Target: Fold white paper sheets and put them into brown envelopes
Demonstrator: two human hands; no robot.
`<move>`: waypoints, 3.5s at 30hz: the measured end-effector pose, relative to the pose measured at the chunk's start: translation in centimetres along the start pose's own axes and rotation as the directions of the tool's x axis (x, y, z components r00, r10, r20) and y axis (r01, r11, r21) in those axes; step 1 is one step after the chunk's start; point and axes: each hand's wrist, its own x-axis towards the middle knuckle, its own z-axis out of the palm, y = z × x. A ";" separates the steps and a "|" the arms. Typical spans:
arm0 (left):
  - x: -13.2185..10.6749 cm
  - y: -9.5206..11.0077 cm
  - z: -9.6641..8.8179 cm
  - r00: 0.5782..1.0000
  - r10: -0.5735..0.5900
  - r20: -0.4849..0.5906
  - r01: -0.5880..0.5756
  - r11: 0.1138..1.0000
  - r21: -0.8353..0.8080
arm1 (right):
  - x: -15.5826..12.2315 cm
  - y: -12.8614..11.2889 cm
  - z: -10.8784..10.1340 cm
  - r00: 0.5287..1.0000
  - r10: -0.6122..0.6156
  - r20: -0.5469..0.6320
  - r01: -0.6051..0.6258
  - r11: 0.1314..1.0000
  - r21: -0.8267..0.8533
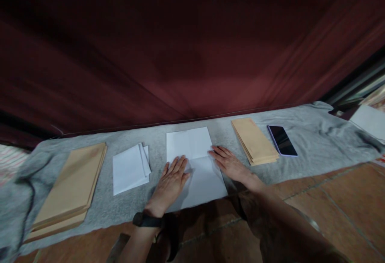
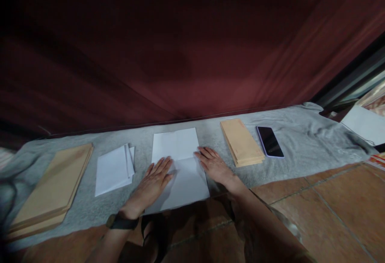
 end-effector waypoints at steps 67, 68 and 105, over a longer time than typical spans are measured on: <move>0.1 -5.8 -3.7 0.985 -0.128 -0.114 0.057 0.874 -0.482 | 1.9 1.1 -1.1 0.986 0.144 -0.087 -0.104 0.929 0.355; 0.3 -5.9 -3.5 0.979 -0.165 -0.117 0.092 0.878 -0.469 | 2.1 1.1 -1.0 0.984 0.158 -0.085 -0.118 0.927 0.356; 2.2 -4.9 -2.3 0.927 -0.325 -0.185 0.287 0.936 -0.204 | 4.0 0.9 1.5 0.911 0.348 -0.221 -0.307 0.931 0.197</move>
